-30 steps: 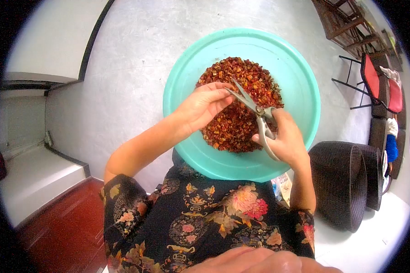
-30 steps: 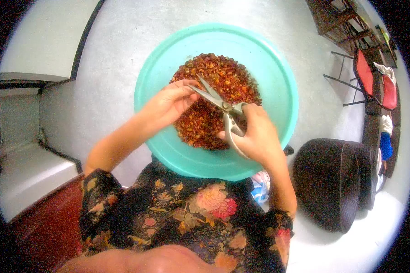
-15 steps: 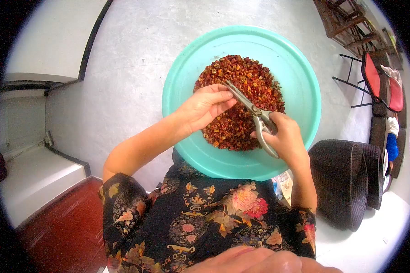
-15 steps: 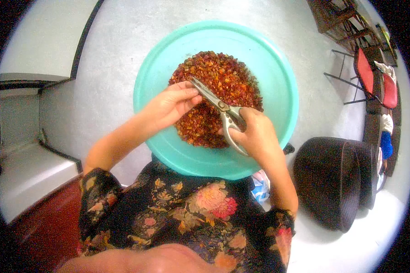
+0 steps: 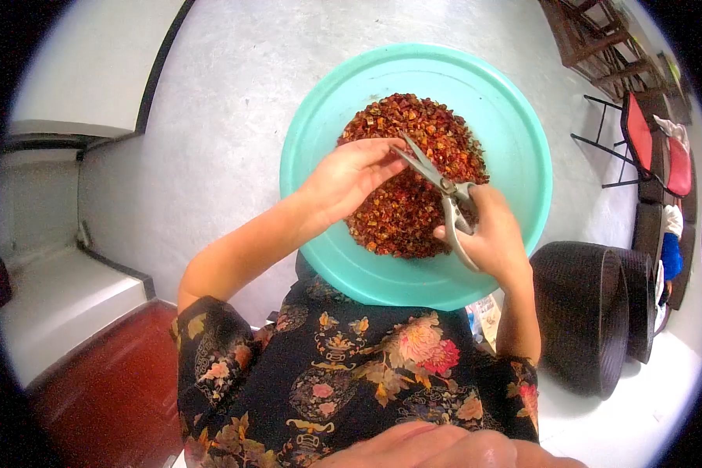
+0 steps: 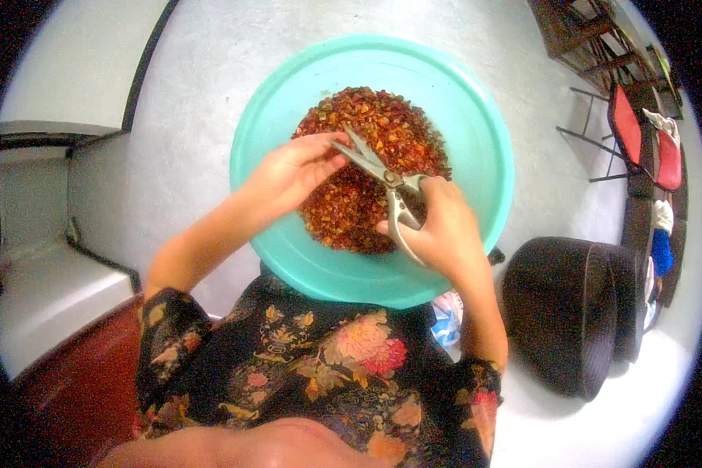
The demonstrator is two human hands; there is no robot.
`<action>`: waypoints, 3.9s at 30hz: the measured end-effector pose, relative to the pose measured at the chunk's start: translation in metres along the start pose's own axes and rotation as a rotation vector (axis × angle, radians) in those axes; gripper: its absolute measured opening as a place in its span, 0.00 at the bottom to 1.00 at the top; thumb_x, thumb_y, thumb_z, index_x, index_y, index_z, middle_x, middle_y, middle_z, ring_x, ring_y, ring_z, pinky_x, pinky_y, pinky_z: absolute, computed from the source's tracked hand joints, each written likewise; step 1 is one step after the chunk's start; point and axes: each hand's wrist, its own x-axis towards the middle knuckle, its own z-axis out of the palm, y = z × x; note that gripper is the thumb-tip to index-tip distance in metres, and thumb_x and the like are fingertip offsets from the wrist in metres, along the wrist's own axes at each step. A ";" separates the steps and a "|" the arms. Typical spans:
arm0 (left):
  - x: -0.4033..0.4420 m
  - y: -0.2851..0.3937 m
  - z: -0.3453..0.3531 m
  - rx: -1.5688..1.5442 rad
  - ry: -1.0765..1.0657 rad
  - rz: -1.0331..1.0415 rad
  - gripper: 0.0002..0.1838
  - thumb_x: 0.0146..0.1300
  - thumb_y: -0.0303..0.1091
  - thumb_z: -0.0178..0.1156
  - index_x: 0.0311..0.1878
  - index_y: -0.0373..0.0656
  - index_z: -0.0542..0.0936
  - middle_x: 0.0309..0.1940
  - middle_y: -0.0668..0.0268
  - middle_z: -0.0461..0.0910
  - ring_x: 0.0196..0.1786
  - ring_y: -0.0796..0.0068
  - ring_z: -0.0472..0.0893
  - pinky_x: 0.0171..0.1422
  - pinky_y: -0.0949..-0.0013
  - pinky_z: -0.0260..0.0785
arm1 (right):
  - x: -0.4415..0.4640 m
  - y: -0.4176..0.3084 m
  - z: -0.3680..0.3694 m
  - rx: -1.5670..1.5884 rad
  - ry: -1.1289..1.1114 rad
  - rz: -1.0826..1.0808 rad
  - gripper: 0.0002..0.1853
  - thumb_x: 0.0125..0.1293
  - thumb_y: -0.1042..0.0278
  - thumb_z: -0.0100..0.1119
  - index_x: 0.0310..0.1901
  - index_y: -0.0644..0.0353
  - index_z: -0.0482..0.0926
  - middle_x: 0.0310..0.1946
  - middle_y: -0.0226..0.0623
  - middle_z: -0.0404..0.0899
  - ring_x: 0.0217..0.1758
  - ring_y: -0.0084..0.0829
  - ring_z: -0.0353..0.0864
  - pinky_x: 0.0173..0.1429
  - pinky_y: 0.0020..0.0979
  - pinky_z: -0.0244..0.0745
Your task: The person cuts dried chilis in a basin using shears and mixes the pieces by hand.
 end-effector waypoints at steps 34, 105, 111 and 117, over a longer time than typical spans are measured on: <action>0.004 -0.003 0.000 0.240 -0.005 -0.049 0.05 0.71 0.25 0.60 0.47 0.39 0.76 0.46 0.61 0.81 0.49 0.71 0.83 0.58 0.70 0.80 | 0.001 -0.006 0.006 -0.067 0.037 -0.052 0.17 0.54 0.60 0.68 0.34 0.67 0.78 0.33 0.56 0.81 0.37 0.56 0.82 0.46 0.50 0.77; 0.018 0.010 0.028 -0.079 -0.009 0.035 0.19 0.79 0.41 0.42 0.58 0.37 0.75 0.57 0.53 0.78 0.60 0.59 0.77 0.70 0.51 0.66 | 0.013 0.009 0.007 0.067 0.160 -0.104 0.35 0.51 0.47 0.77 0.50 0.69 0.75 0.45 0.53 0.78 0.50 0.54 0.78 0.54 0.45 0.74; 0.020 0.003 0.025 -0.156 -0.133 -0.082 0.35 0.82 0.55 0.32 0.63 0.28 0.72 0.56 0.50 0.78 0.62 0.56 0.76 0.75 0.53 0.63 | 0.014 0.012 0.017 -0.097 0.301 -0.227 0.36 0.50 0.49 0.76 0.51 0.70 0.73 0.50 0.55 0.76 0.55 0.55 0.75 0.59 0.49 0.72; 0.018 0.002 0.027 -0.157 -0.105 -0.096 0.40 0.81 0.62 0.29 0.64 0.28 0.71 0.54 0.55 0.78 0.58 0.62 0.76 0.70 0.57 0.67 | 0.010 0.006 0.014 -0.164 0.210 -0.106 0.28 0.50 0.52 0.74 0.43 0.68 0.76 0.43 0.52 0.79 0.51 0.53 0.77 0.55 0.49 0.74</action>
